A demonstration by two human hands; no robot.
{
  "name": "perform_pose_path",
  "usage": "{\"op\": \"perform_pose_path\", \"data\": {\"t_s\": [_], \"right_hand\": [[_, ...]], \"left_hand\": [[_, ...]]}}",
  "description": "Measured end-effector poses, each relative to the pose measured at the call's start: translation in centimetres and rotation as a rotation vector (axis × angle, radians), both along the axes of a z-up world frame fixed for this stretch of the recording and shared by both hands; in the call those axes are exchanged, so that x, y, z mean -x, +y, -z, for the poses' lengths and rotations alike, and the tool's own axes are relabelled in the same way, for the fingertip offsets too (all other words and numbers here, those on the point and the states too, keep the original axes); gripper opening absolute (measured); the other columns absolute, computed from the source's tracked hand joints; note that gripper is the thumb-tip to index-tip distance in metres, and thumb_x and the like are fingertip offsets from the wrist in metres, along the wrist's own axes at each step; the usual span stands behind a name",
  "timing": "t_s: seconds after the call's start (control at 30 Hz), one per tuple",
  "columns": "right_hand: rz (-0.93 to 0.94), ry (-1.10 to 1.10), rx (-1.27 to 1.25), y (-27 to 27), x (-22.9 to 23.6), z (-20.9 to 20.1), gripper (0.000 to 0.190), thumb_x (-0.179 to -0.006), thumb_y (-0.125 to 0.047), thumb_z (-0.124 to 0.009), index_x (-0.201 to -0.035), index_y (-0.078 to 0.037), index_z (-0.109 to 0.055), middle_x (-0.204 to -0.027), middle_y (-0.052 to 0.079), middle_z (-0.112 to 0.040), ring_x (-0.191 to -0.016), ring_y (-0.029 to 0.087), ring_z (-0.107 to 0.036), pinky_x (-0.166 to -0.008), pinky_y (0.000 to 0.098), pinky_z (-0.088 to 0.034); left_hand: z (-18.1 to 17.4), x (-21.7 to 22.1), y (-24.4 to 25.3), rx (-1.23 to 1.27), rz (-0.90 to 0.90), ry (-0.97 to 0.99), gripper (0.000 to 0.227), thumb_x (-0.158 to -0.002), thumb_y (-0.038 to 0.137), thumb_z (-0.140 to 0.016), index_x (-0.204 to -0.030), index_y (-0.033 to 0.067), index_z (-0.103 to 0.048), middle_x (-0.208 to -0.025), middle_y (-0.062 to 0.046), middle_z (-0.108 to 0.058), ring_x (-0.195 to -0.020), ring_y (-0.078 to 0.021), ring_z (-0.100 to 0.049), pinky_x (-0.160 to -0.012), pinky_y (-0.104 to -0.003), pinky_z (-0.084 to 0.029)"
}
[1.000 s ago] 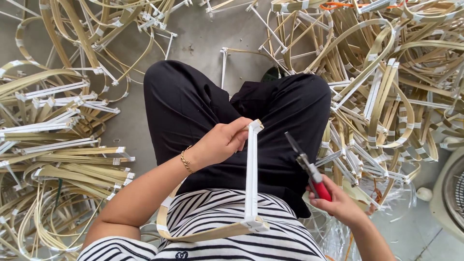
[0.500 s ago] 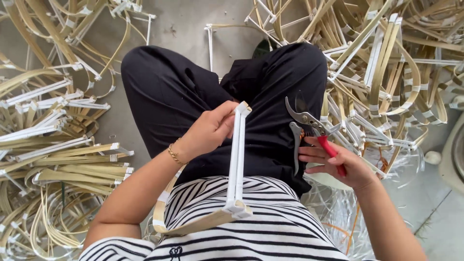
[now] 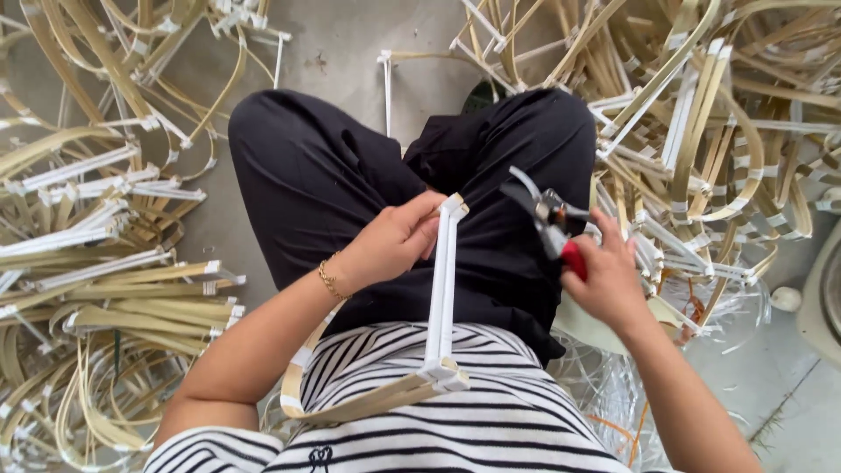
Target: The person is assembling circular bamboo frames, using plastic clips and cutting excess material with hand pruners.
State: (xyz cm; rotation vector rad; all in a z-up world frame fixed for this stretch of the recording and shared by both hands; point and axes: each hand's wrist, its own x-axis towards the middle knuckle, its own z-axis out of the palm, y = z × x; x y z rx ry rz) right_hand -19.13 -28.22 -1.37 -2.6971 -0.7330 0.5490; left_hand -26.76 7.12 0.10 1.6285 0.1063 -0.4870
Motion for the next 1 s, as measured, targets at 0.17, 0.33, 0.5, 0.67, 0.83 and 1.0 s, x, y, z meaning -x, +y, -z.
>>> {"op": "perform_pose_path", "data": {"t_s": [0.17, 0.33, 0.5, 0.67, 0.83, 1.0], "right_hand": [[0.125, 0.062, 0.045, -0.4, -1.0, 0.5, 0.059, -0.069, -0.016, -0.078, -0.121, -0.006, -0.053, -0.119, 0.016, -0.056, -0.114, 0.038, -0.057, -0.102, 0.0587, -0.041], [0.179, 0.128, -0.182, 0.7, -0.2, -3.2, 0.064, -0.072, -0.013, -0.074, -0.133, -0.006, -0.055, -0.105, 0.013, -0.057, -0.094, 0.029, -0.060, -0.083, 0.0434, -0.051], [0.293, 0.629, -0.408, 3.3, 1.7, -5.2, 0.035, -0.076, -0.015, -0.076, -0.108, -0.008, -0.064, -0.088, 0.004, -0.060, -0.075, 0.014, -0.059, -0.069, 0.0306, -0.050], [0.192, 0.625, -0.427, 5.5, 2.8, -5.2, 0.028, -0.082, -0.019, -0.077, -0.102, -0.009, -0.060, -0.075, 0.000, -0.063, -0.068, 0.009, -0.058, -0.065, 0.0265, -0.050], [0.160, 0.570, -0.354, 5.5, 2.5, -5.7, 0.030, -0.082, -0.019, -0.077, -0.104, -0.009, -0.059, -0.074, 0.003, -0.065, -0.065, 0.014, -0.061, -0.065, 0.0305, -0.052], [0.188, 0.590, -0.244, 6.3, 2.9, -5.5, 0.032, -0.082, -0.019, -0.078, -0.105, -0.009, -0.059, -0.073, 0.003, -0.064, -0.068, 0.018, -0.062, -0.068, 0.0347, -0.052]], "left_hand": [[-1.0, -0.5, -0.6, 0.042, 0.013, -0.041, 0.045, -0.103, 0.012, -0.050, -0.147, 0.0170, -0.051, -0.064, 0.000, -0.062, -0.054, -0.0079, -0.062, -0.058, -0.024, -0.056], [-1.3, -0.7, -0.6, 0.081, 0.019, 0.026, 0.039, -0.104, 0.012, -0.051, -0.142, 0.0152, -0.055, -0.073, -0.001, -0.068, -0.056, -0.0086, -0.063, -0.058, -0.027, -0.057], [-0.6, -0.6, -1.1, 0.046, 0.019, -0.131, 0.036, -0.107, 0.011, -0.053, -0.142, 0.0128, -0.058, -0.071, -0.003, -0.065, -0.061, -0.0086, -0.061, -0.063, -0.026, -0.056], [-1.0, -0.7, -1.5, 0.043, 0.045, -0.077, 0.039, -0.104, 0.011, -0.052, -0.143, 0.0135, -0.057, -0.066, -0.003, -0.062, -0.056, -0.0103, -0.058, -0.060, -0.027, -0.053], [-0.6, -0.5, -1.4, 0.001, 0.056, -0.046, 0.040, -0.103, 0.011, -0.054, -0.142, 0.0141, -0.057, -0.062, -0.005, -0.062, -0.054, -0.0111, -0.058, -0.059, -0.027, -0.053], [-0.8, -0.4, -1.7, -0.024, 0.065, -0.056, 0.038, -0.104, 0.013, -0.054, -0.141, 0.0143, -0.059, -0.062, -0.005, -0.061, -0.052, -0.0123, -0.056, -0.056, -0.029, -0.052]]}}
